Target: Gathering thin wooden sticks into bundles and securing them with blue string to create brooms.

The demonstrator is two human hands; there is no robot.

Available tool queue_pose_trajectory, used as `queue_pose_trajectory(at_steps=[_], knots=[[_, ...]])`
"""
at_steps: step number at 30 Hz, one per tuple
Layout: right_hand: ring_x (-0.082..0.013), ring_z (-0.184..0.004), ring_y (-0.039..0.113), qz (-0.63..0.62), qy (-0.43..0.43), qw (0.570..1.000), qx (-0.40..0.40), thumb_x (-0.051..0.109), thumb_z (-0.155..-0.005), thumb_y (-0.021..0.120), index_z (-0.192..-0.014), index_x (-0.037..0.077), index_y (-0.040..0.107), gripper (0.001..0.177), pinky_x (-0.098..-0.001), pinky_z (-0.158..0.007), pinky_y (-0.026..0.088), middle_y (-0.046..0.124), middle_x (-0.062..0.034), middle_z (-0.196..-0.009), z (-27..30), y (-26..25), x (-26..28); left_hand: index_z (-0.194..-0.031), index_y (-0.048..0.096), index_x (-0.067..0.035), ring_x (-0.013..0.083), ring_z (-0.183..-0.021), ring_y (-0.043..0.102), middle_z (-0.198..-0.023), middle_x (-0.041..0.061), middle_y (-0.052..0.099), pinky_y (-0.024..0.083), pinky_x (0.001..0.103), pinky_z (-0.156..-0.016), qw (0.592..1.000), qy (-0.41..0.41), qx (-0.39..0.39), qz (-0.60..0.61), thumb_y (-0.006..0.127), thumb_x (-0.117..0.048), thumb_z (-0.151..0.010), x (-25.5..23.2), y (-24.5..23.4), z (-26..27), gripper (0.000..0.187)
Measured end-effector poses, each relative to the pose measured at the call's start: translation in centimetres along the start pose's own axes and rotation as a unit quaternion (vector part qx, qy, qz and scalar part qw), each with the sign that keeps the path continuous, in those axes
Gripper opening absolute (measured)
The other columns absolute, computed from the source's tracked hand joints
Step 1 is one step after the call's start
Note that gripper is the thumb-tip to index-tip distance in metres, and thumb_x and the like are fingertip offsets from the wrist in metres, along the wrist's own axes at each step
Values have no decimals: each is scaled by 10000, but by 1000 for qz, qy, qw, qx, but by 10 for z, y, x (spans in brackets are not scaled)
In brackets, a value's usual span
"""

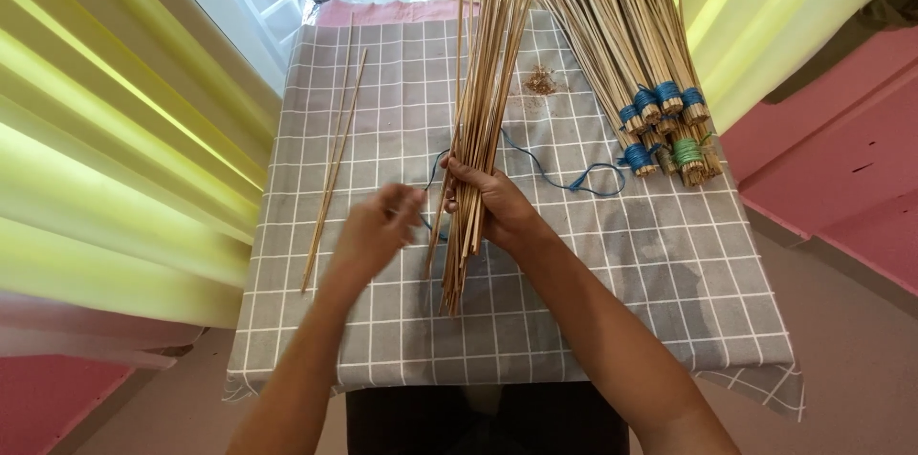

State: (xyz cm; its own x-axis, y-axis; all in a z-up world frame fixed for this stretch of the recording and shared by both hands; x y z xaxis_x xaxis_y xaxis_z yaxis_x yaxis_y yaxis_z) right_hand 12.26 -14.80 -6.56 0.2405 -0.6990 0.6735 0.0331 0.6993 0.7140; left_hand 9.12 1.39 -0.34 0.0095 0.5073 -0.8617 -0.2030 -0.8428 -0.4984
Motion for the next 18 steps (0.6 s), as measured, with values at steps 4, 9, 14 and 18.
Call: queue_pose_trajectory(at_steps=[4,9,14,18], knots=[[-188,-777,673,5,0,1000,8,182,-973,752,-1077,6,720,207,-325,-670,598,649,-84,-833,15,20,15,-1147,712,-76,433,-882,744,-938,213,769,556,564,-747,975,-10,-85,-203,563,-389,-1074,14,-56,-6,354],[-197,-776,714,-12,-1,999,47,175,-997,706,-1058,29,696,158,-343,-770,613,684,-101,-843,27,38,18,-1144,637,-24,442,-1032,685,-1054,205,660,569,559,-851,912,-47,-152,-379,635,-298,-1023,59,-83,-16,299],[-200,-693,675,-38,11,996,79,165,-1031,668,-1101,28,667,154,-355,-686,606,632,-84,-797,15,26,3,-1066,626,-40,420,-962,711,-970,178,651,587,532,-803,901,-44,-158,-401,593,-234,-1029,63,-78,-20,201],[-154,-665,624,-69,4,993,93,156,-1060,614,-1121,34,626,137,-320,-667,567,561,-43,-771,10,24,0,-1041,631,-4,471,-921,719,-943,230,662,580,567,-789,910,-16,-175,-376,572,-200,-1017,81,-84,-33,206]])
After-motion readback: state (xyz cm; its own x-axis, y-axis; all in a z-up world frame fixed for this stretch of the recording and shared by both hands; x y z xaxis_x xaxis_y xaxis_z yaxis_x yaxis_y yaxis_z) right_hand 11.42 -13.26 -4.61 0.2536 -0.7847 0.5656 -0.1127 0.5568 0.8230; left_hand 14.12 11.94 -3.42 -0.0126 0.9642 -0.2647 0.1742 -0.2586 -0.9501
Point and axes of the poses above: each hand's wrist, its own z-axis away from the middle knuckle, its own y-axis out of the palm, x = y × z, the point moved 9 cm from there along -z, towards the middle knuckle
